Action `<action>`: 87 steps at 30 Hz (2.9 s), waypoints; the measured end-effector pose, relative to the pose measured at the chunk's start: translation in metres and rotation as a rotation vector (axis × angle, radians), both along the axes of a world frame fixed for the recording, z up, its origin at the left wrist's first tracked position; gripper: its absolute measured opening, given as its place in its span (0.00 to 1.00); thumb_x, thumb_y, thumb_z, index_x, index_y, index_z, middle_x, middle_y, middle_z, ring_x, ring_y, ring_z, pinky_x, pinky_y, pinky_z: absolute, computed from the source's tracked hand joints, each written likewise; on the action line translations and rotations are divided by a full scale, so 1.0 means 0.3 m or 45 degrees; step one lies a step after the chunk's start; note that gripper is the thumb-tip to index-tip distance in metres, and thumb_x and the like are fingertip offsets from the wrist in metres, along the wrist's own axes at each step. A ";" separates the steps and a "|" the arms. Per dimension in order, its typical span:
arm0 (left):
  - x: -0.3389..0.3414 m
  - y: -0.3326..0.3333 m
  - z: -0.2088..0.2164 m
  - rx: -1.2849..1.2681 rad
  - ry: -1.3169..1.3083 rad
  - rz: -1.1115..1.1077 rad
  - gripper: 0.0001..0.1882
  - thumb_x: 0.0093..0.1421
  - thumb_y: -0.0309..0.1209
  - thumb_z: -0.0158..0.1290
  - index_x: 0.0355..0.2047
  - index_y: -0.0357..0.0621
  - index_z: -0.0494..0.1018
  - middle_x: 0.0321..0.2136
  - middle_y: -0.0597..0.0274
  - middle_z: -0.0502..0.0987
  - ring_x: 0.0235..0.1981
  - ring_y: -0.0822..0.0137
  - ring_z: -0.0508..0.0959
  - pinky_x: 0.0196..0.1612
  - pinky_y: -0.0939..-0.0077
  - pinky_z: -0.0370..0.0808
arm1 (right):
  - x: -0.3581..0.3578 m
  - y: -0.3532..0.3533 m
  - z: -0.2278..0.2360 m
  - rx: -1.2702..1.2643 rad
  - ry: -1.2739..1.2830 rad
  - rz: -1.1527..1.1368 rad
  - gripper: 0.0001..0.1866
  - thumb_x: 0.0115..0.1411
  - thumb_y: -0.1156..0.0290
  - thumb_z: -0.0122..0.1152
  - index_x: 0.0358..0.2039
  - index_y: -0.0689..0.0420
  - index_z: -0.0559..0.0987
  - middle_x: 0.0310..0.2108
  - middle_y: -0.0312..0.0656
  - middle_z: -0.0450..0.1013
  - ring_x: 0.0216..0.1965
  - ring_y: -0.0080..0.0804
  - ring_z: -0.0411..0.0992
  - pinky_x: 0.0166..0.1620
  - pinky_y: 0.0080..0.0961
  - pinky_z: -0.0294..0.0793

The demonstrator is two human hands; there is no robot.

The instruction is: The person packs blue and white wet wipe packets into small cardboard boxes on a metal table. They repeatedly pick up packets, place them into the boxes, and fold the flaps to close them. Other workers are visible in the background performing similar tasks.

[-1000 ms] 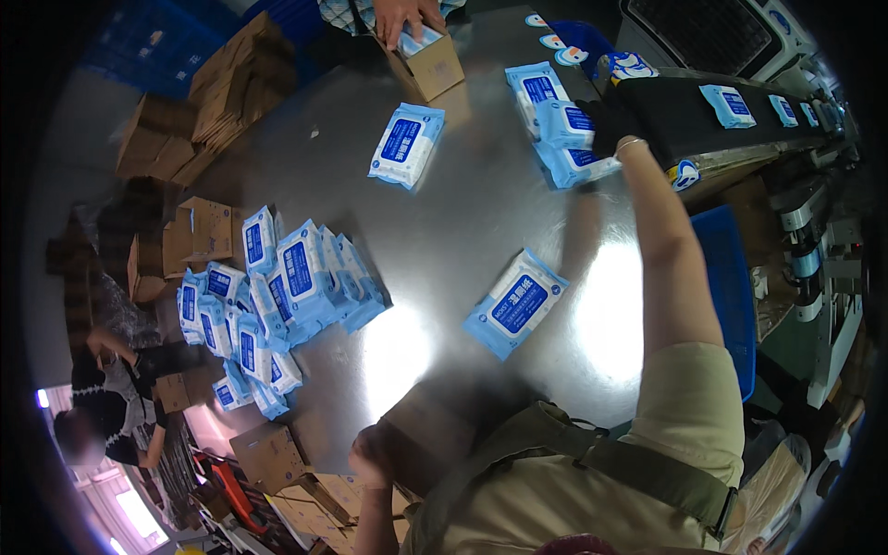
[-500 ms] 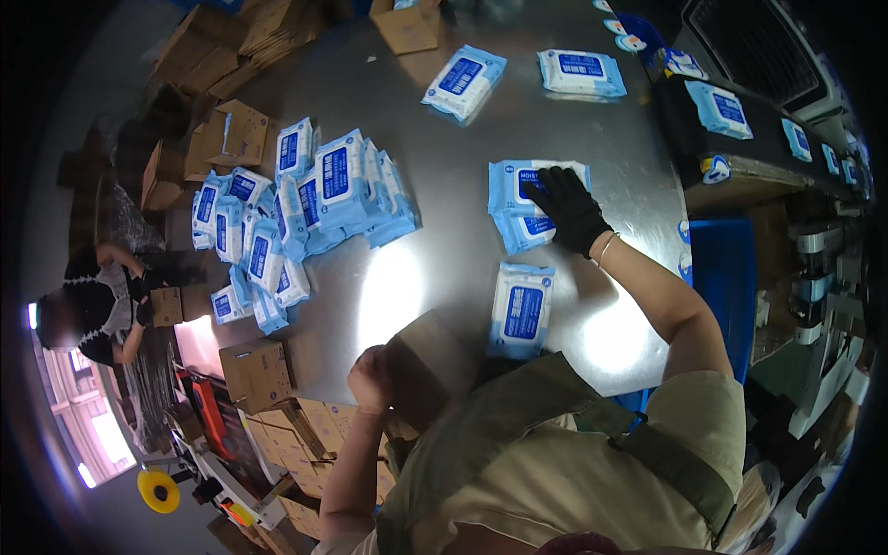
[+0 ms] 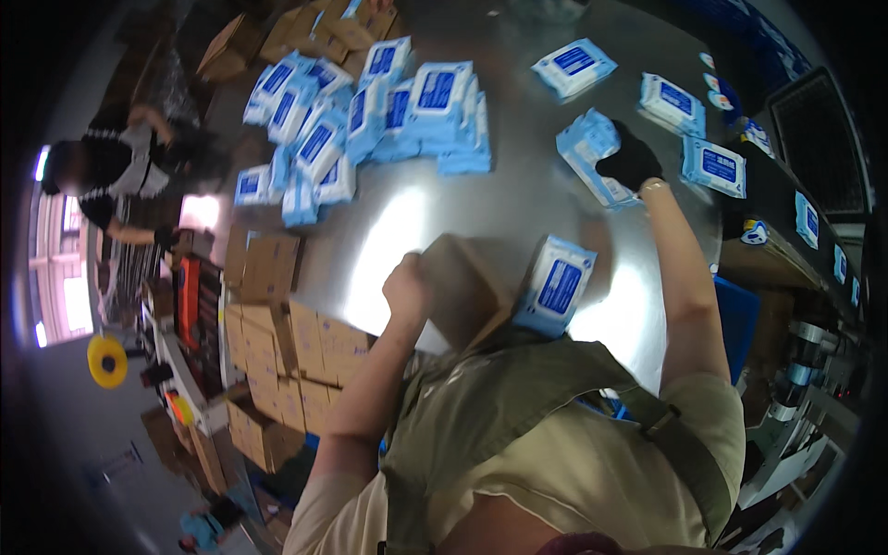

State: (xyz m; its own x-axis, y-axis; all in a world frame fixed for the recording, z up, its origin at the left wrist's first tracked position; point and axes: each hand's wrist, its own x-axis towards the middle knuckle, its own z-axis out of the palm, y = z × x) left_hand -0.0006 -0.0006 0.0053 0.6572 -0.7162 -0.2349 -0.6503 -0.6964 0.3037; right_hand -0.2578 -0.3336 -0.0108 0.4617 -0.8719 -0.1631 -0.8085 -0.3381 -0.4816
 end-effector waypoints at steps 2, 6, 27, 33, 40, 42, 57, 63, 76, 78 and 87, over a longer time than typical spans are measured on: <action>0.010 -0.024 0.012 0.050 0.003 -0.054 0.11 0.54 0.29 0.44 0.36 0.39 0.69 0.28 0.46 0.77 0.32 0.46 0.76 0.37 0.57 0.72 | 0.027 0.180 0.105 0.098 -0.730 0.073 0.47 0.36 0.60 0.71 0.58 0.56 0.59 0.48 0.51 0.68 0.50 0.46 0.67 0.52 0.35 0.67; 0.029 -0.007 0.008 0.111 0.054 -0.168 0.11 0.55 0.29 0.42 0.35 0.35 0.67 0.28 0.44 0.77 0.33 0.46 0.77 0.38 0.57 0.72 | 0.179 0.680 0.231 -0.201 -0.827 0.148 0.54 0.36 0.54 0.73 0.60 0.62 0.55 0.55 0.55 0.60 0.57 0.47 0.60 0.58 0.36 0.60; 0.384 0.381 -0.050 -0.136 -0.456 -0.404 0.12 0.41 0.27 0.50 0.29 0.40 0.66 0.20 0.58 0.75 0.22 0.61 0.76 0.35 0.67 0.65 | 0.238 0.802 -0.004 -0.126 -0.580 0.518 0.23 0.54 0.82 0.55 0.52 0.60 0.67 0.48 0.41 0.70 0.48 0.32 0.69 0.51 0.32 0.70; 0.937 0.495 -0.085 -0.350 -0.663 0.156 0.10 0.48 0.30 0.51 0.32 0.44 0.68 0.27 0.58 0.76 0.33 0.59 0.76 0.42 0.61 0.65 | 0.545 1.124 -0.143 0.414 -0.564 0.695 0.19 0.49 0.78 0.58 0.44 0.59 0.73 0.36 0.40 0.73 0.37 0.28 0.72 0.41 0.24 0.73; 1.069 1.273 -0.408 -1.446 -0.684 1.598 0.26 0.47 0.32 0.59 0.43 0.31 0.65 0.43 0.46 0.69 0.45 0.54 0.70 0.49 0.64 0.65 | 1.320 1.579 -0.127 0.785 -0.483 1.246 0.32 0.45 0.68 0.68 0.51 0.60 0.68 0.45 0.48 0.71 0.47 0.38 0.70 0.49 0.29 0.69; 1.050 1.509 -0.463 -1.194 -0.442 2.050 0.26 0.51 0.37 0.58 0.43 0.28 0.66 0.41 0.46 0.72 0.42 0.58 0.73 0.48 0.66 0.68 | 1.591 1.653 -0.212 0.615 -0.527 1.263 0.37 0.45 0.62 0.69 0.54 0.59 0.65 0.48 0.50 0.70 0.49 0.41 0.69 0.50 0.32 0.69; 1.191 1.547 -0.429 -1.587 1.457 2.051 0.23 0.57 0.41 0.50 0.49 0.41 0.68 0.46 0.55 0.73 0.49 0.60 0.71 0.49 0.59 0.69 | 2.225 1.846 -0.385 1.469 -0.068 0.963 0.27 0.43 0.64 0.69 0.44 0.61 0.75 0.37 0.42 0.75 0.36 0.31 0.73 0.42 0.26 0.72; 1.097 1.629 -0.331 -2.268 1.476 1.654 0.28 0.56 0.39 0.50 0.54 0.38 0.62 0.51 0.52 0.68 0.53 0.54 0.68 0.55 0.55 0.65 | 2.102 1.902 -0.220 0.978 -0.824 1.365 0.30 0.38 0.70 0.69 0.45 0.62 0.73 0.38 0.41 0.73 0.40 0.30 0.70 0.43 0.26 0.71; 1.135 1.121 0.175 -1.243 1.463 0.115 0.42 0.34 0.35 0.66 0.50 0.33 0.63 0.42 0.56 0.73 0.44 0.63 0.73 0.48 0.69 0.69 | 0.981 1.317 0.093 0.203 -0.385 0.616 0.42 0.40 0.58 0.71 0.55 0.57 0.65 0.54 0.47 0.64 0.56 0.42 0.62 0.58 0.33 0.60; 1.113 0.962 0.195 -0.967 1.541 -0.114 0.41 0.33 0.34 0.67 0.48 0.33 0.65 0.41 0.57 0.74 0.42 0.65 0.73 0.47 0.73 0.69 | 0.663 1.215 0.098 -0.246 -0.276 -0.020 0.40 0.38 0.59 0.71 0.52 0.58 0.67 0.51 0.50 0.66 0.53 0.43 0.65 0.56 0.34 0.63; 0.624 0.295 0.066 0.584 1.275 -1.120 0.34 0.37 0.33 0.64 0.46 0.34 0.68 0.41 0.58 0.73 0.43 0.66 0.71 0.48 0.73 0.66 | 0.333 1.206 -0.119 0.180 0.139 -0.737 0.62 0.36 0.48 0.68 0.65 0.44 0.37 0.52 0.57 0.57 0.47 0.52 0.67 0.46 0.44 0.70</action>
State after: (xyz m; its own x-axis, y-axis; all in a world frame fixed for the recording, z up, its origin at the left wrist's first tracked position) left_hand 0.1866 0.0878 0.0250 -0.5408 -0.5326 -0.6511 -0.5652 -0.3432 0.7502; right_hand -0.1580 0.0283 -0.0464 -0.1070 -0.9428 -0.3156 -0.8892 0.2327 -0.3938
